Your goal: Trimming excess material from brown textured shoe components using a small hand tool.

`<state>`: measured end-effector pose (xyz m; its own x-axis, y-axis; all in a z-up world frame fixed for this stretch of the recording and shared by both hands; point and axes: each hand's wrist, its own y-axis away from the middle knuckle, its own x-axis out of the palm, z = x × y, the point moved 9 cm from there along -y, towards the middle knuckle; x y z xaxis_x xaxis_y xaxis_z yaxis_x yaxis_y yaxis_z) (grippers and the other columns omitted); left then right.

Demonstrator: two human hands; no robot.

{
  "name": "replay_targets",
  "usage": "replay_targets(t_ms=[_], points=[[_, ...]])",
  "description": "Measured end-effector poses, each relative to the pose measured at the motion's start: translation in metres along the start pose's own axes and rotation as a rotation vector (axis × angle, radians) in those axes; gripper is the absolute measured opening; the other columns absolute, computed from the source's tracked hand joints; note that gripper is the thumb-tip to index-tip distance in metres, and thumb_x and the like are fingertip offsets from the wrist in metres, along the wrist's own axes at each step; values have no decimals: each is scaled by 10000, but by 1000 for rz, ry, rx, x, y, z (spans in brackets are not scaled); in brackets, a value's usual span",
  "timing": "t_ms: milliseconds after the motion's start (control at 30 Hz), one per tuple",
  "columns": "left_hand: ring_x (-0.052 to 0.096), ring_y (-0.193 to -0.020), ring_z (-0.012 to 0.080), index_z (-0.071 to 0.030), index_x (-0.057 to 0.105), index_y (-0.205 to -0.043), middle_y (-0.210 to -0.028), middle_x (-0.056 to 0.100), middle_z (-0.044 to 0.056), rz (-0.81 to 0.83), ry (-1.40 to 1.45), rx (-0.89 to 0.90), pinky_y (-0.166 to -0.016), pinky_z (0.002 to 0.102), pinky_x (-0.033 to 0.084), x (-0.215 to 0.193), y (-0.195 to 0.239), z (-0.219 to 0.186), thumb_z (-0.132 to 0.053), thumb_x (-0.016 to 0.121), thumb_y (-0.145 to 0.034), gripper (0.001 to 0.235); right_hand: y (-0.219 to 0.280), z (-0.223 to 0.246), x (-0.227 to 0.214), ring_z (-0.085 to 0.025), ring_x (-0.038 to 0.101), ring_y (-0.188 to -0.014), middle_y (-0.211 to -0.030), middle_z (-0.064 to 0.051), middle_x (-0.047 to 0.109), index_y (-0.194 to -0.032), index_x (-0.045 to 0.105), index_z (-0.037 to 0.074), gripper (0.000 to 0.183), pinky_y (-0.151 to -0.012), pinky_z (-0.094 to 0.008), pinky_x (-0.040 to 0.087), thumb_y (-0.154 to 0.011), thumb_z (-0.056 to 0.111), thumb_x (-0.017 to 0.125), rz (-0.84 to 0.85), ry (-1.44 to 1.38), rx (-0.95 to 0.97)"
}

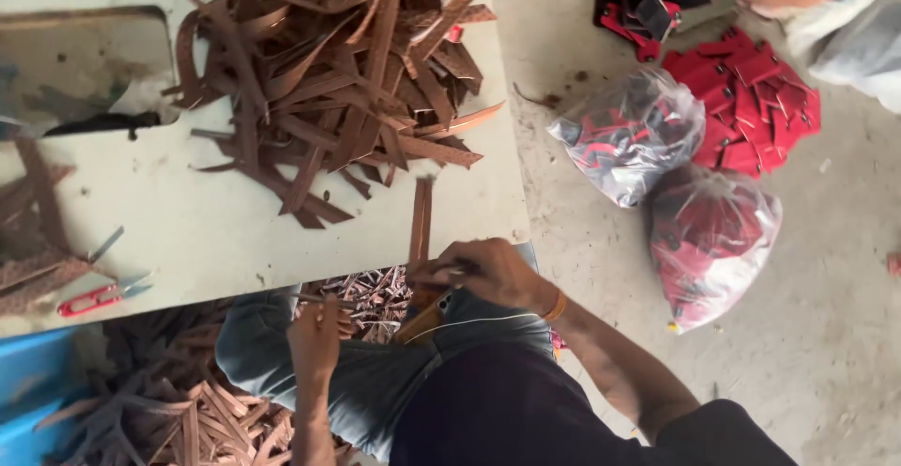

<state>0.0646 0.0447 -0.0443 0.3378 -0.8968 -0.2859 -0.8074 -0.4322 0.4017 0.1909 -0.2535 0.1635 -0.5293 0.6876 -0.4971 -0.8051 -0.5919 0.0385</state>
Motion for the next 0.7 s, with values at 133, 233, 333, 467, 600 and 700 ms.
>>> replay_targets(t_ms=[133,233,333,467,600,700], points=[[691,-563,147,18,703,-876,-678,702,83,87,14,-66,-505,292,571,22,10,6,-224,569,-1045,324,2,22,7,-189,776,-903,-1000,-132,805,-1115,731,49,190,-761,-321,599,-946,132,757,66,-183,-96],[680,-529,143,-30,740,-937,-706,741,68,242,52,-96,-486,303,543,45,21,-1,-225,558,-1008,276,1,19,15,-139,762,-1004,-1104,-104,802,-1169,718,17,201,-870,-303,605,-1008,130,676,130,-405,-80],[671,-537,143,11,743,-867,-658,716,103,225,-90,-22,-512,304,527,45,30,-11,-282,573,-1071,396,3,-9,20,-95,684,-799,-870,-68,771,-1131,758,-1,185,-727,-275,569,-998,120,711,112,-357,46],[688,-563,145,8,734,-977,-696,714,76,226,-7,-79,-534,321,557,52,20,16,-304,584,-1060,356,2,-9,11,-77,667,-793,-913,-39,774,-1117,734,-4,173,-708,-245,547,-974,92,720,-20,-316,64],[706,-581,146,-66,720,-1239,-717,717,86,264,-52,-67,-539,335,567,56,23,-5,-316,542,-1044,364,2,-14,21,-130,655,-723,-830,-86,764,-1119,780,6,176,-659,-274,521,-966,92,762,-25,-163,187],[755,-643,135,-53,723,-1245,-807,774,75,351,93,-88,-570,307,589,52,37,-48,-376,459,-1073,452,-3,17,50,-152,756,-1036,-1141,-69,787,-1218,684,9,296,-880,-296,619,-928,-19,632,212,-341,-50]])
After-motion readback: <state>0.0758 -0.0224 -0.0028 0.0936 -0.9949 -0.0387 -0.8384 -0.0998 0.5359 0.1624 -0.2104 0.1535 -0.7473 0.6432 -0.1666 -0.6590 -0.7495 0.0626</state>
